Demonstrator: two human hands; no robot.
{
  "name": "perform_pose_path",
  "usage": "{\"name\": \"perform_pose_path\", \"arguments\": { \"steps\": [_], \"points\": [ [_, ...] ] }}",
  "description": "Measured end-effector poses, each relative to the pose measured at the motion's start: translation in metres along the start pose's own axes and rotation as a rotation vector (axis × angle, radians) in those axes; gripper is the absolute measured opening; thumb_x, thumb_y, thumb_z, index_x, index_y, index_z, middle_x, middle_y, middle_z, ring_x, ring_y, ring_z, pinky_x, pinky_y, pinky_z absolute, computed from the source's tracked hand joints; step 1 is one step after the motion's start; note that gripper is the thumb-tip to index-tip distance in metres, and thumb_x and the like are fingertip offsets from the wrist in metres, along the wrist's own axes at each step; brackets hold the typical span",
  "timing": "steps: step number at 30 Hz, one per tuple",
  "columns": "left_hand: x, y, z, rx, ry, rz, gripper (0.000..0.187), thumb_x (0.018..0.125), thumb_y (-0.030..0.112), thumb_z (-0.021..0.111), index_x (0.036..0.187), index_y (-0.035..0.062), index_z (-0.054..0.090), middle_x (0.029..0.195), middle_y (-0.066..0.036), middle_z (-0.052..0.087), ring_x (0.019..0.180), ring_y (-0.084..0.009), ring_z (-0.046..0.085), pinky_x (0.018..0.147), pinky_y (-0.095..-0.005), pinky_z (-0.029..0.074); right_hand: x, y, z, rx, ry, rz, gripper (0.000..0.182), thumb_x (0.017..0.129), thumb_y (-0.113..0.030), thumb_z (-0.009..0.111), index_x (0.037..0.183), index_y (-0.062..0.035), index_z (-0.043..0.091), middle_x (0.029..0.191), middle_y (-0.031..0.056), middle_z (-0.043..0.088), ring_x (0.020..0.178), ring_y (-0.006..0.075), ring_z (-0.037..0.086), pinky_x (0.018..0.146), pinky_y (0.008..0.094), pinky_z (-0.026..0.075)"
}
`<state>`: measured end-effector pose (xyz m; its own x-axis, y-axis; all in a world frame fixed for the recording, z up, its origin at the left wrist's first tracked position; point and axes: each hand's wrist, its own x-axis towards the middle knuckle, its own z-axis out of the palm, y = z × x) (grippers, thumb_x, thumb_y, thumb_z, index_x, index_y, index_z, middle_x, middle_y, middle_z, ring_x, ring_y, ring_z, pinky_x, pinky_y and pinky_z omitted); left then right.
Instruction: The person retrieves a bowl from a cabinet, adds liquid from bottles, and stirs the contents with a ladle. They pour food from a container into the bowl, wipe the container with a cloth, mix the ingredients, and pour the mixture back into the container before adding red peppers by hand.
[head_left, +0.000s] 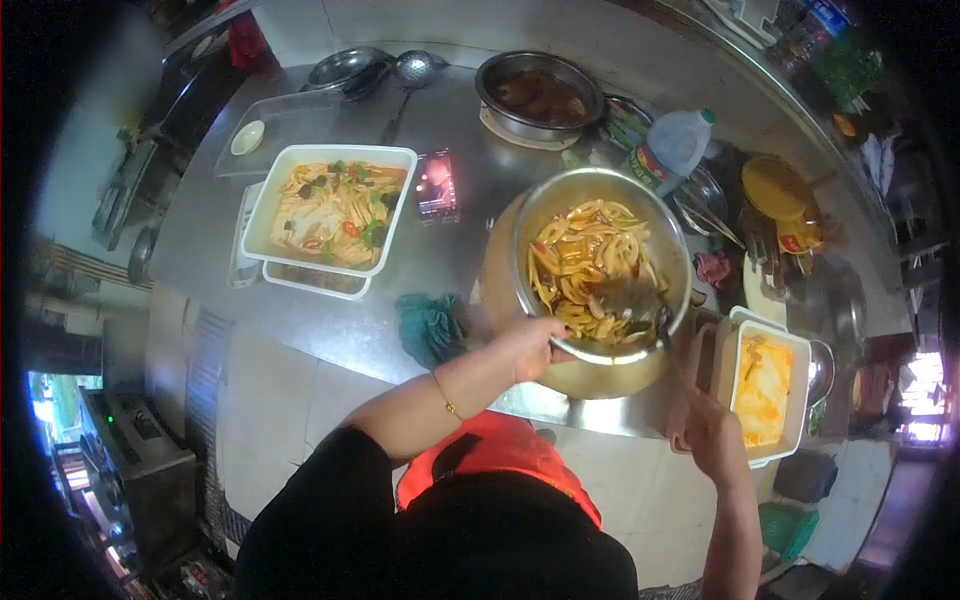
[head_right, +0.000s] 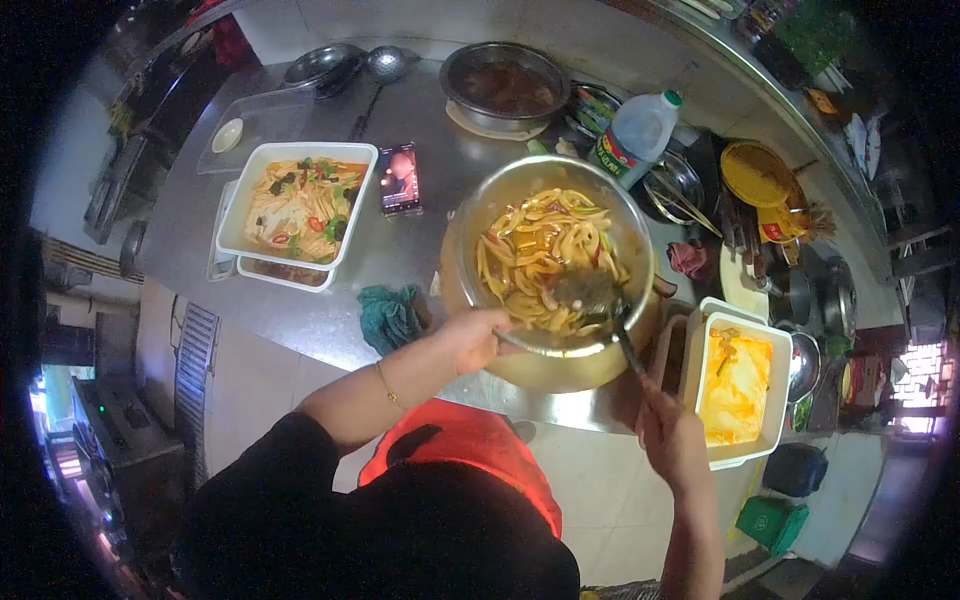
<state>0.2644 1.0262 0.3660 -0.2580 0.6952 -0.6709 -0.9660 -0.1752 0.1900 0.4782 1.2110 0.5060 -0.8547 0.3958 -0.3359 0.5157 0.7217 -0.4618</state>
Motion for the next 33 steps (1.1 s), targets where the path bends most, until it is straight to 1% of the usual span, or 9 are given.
{"name": "perform_pose_path", "arguments": {
  "steps": [3, 5, 9, 10, 15, 20, 25, 29, 33],
  "points": [
    [0.002, -0.029, -0.008, 0.132, -0.075, 0.053, 0.046, 0.081, -0.006, 0.047, 0.127, -0.0052, 0.043, 0.123, -0.019, 0.054, 0.105, -0.0351, 0.06, 0.088, -0.0562, 0.052, 0.017, -0.017, 0.001, 0.212, -0.019, 0.127, 0.045, 0.084, -0.001, 0.054, 0.129, -0.0039, 0.055, 0.096, 0.0224, 0.066, 0.091, 0.0339, 0.064, 0.079, 0.0375, 0.051],
    [0.002, -0.027, -0.001, 0.109, -0.039, 0.056, 0.044, 0.08, -0.007, 0.046, 0.124, -0.0051, 0.044, 0.123, -0.02, 0.054, 0.106, -0.0352, 0.059, 0.09, -0.0539, 0.052, 0.016, -0.01, 0.014, -0.025, 0.022, -0.169, 0.044, 0.084, -0.001, 0.056, 0.129, -0.0019, 0.054, 0.102, 0.0239, 0.066, 0.097, 0.0319, 0.064, 0.082, 0.0369, 0.051],
    [0.014, 0.001, -0.001, -0.071, -0.002, -0.02, 0.043, 0.079, -0.005, 0.046, 0.122, -0.0043, 0.044, 0.122, -0.021, 0.054, 0.111, -0.0357, 0.057, 0.093, -0.0529, 0.05, 0.0, -0.002, 0.008, 0.18, -0.047, 0.025, 0.038, 0.089, -0.004, 0.055, 0.127, 0.0005, 0.055, 0.106, 0.0225, 0.066, 0.099, 0.0308, 0.065, 0.085, 0.0354, 0.049],
    [0.006, -0.002, 0.002, -0.048, 0.011, 0.021, 0.044, 0.079, -0.005, 0.047, 0.122, -0.004, 0.044, 0.122, -0.02, 0.055, 0.112, -0.0356, 0.057, 0.094, -0.0528, 0.05, -0.003, 0.002, 0.005, 0.261, -0.006, 0.046, 0.04, 0.092, -0.006, 0.052, 0.131, -0.0011, 0.052, 0.092, 0.013, 0.068, 0.078, 0.0208, 0.065, 0.07, 0.0309, 0.052],
    [-0.008, -0.029, 0.017, 0.186, 0.102, 0.08, 0.048, 0.079, -0.005, 0.045, 0.127, -0.0026, 0.042, 0.125, -0.017, 0.054, 0.116, -0.0364, 0.054, 0.097, -0.0535, 0.048, 0.034, -0.003, 0.039, 0.761, 0.079, 0.217, 0.046, 0.094, -0.008, 0.05, 0.139, -0.0041, 0.043, 0.07, -0.0018, 0.05, 0.051, 0.0059, 0.045, 0.044, 0.0238, 0.04],
    [0.009, -0.004, 0.014, -0.056, -0.002, 0.106, 0.033, 0.081, 0.0, 0.05, 0.113, 0.0072, 0.051, 0.109, -0.008, 0.058, 0.091, -0.0235, 0.059, 0.066, -0.0336, 0.049, 0.015, -0.017, 0.021, 0.692, -0.022, 0.189, 0.047, 0.093, -0.01, 0.049, 0.139, -0.0017, 0.042, 0.072, -0.0014, 0.051, 0.048, 0.006, 0.046, 0.043, 0.0224, 0.04],
    [0.006, -0.035, 0.008, 0.112, -0.065, 0.052, 0.038, 0.082, -0.003, 0.046, 0.12, 0.002, 0.047, 0.117, -0.014, 0.057, 0.11, -0.0308, 0.058, 0.094, -0.049, 0.051, 0.053, -0.033, 0.01, 0.829, 0.038, 0.219, 0.047, 0.092, -0.008, 0.049, 0.138, -0.0006, 0.042, 0.076, -0.0005, 0.054, 0.053, 0.0054, 0.049, 0.046, 0.0214, 0.04],
    [0.007, -0.007, 0.013, 0.038, -0.123, 0.098, 0.046, 0.08, -0.002, 0.048, 0.126, -0.0012, 0.043, 0.121, -0.017, 0.055, 0.113, -0.0345, 0.056, 0.092, -0.0526, 0.051, 0.045, 0.0, 0.023, -0.24, 0.062, -0.379, 0.052, 0.083, -0.011, 0.059, 0.134, -0.0106, 0.051, 0.08, 0.0105, 0.062, 0.067, 0.0233, 0.062, 0.058, 0.0354, 0.05],
    [0.007, 0.01, -0.001, -0.032, -0.05, 0.075, 0.049, 0.08, -0.003, 0.048, 0.128, -0.0013, 0.042, 0.124, -0.017, 0.054, 0.113, -0.035, 0.056, 0.09, -0.053, 0.051, 0.02, 0.003, -0.027, -0.434, 0.043, -0.261, 0.051, 0.08, -0.005, 0.06, 0.13, -0.0133, 0.055, 0.077, 0.013, 0.06, 0.072, 0.0277, 0.064, 0.06, 0.0393, 0.052]
  ]
}}
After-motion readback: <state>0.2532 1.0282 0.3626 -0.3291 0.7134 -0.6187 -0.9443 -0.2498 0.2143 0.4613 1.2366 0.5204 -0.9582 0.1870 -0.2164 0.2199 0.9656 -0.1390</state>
